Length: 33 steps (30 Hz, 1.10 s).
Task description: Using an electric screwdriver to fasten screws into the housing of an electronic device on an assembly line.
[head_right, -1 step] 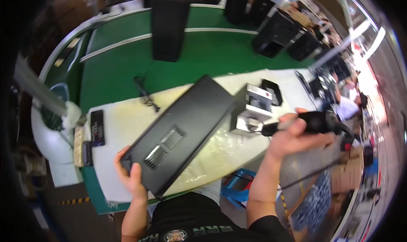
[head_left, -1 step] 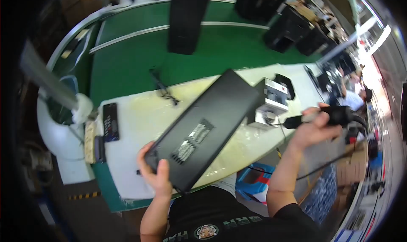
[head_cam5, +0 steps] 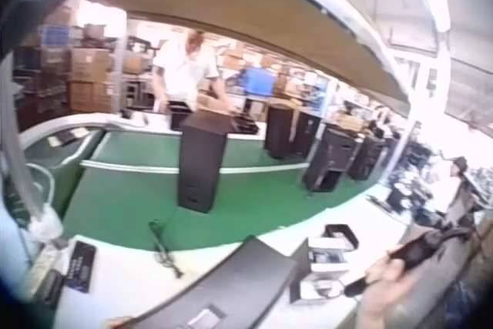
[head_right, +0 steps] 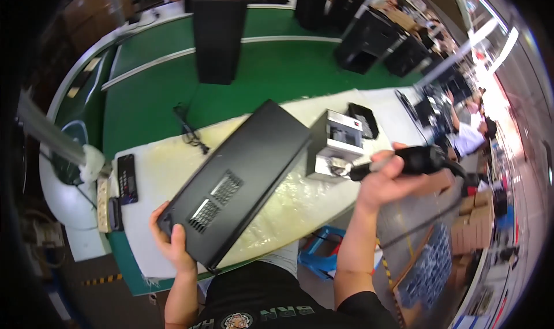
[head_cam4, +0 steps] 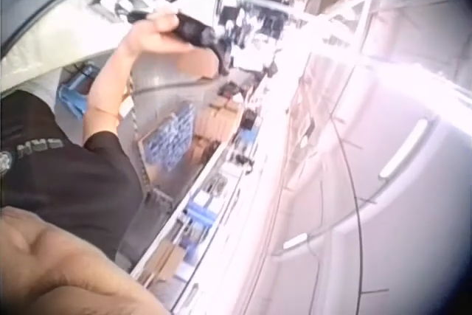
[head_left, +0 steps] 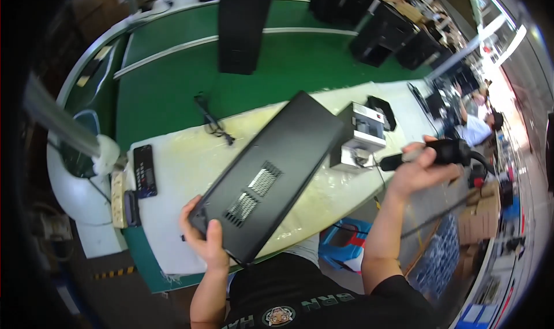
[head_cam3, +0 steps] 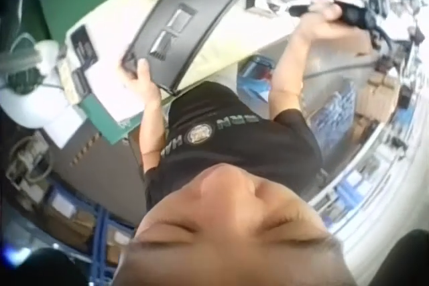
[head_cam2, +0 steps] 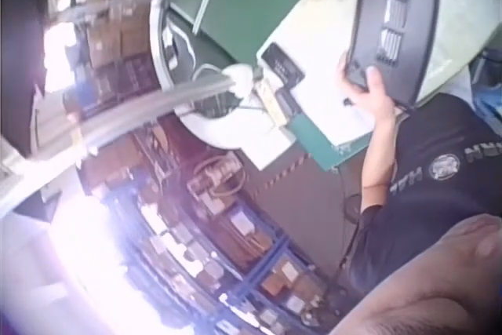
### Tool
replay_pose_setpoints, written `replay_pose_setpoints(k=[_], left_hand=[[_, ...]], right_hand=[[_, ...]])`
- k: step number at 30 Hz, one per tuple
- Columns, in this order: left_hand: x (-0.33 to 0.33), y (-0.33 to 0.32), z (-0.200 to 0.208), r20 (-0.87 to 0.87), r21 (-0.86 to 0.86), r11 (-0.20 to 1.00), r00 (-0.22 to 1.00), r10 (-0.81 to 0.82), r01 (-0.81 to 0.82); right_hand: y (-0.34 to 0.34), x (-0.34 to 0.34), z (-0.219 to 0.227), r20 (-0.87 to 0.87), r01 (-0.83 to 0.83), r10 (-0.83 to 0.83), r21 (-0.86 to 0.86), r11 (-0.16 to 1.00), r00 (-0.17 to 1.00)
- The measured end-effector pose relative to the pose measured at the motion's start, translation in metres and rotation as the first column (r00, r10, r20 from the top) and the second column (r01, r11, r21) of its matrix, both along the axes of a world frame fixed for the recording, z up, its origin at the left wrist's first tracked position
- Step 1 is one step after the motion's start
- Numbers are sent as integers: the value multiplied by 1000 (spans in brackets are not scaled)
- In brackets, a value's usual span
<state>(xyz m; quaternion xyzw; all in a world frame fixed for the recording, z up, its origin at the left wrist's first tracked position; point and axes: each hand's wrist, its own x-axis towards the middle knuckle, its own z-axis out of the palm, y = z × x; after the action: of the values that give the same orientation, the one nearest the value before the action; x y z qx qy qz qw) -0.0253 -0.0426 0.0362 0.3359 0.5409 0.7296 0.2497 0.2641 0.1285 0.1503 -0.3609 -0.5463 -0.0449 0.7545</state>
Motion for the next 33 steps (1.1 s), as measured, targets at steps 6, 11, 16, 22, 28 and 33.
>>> replay_pose_setpoints(k=[6, 11, 16, 22, 28, 33], left_hand=[[10, 6, 1, 88, 40, 998, 996, 35, -39], [8, 2, 0, 1, 15, 999, 999, 42, -42], [5, -2, -3, 23, -10, 997, 997, 76, -76], [4, 0, 3, 110, 25, 999, 993, -49, 46], [2, -2, 1, 164, 73, 996, 984, -64, 52], [2, -4, -6, 193, 73, 995, 978, -84, 72]], right_hand=[[31, 48, -55, 13, 14, -15, 65, 998, 1000], [21, 46, -70, 6, -67, 70, -223, 973, 997], [-25, -18, -6, -115, -282, 264, -179, 943, 957], [-79, -148, 66, -260, -671, 649, 5, 742, 715], [-86, -197, 72, -108, -815, 818, -226, 534, 565], [-89, -222, 72, 16, -801, 921, -488, 347, 390]])
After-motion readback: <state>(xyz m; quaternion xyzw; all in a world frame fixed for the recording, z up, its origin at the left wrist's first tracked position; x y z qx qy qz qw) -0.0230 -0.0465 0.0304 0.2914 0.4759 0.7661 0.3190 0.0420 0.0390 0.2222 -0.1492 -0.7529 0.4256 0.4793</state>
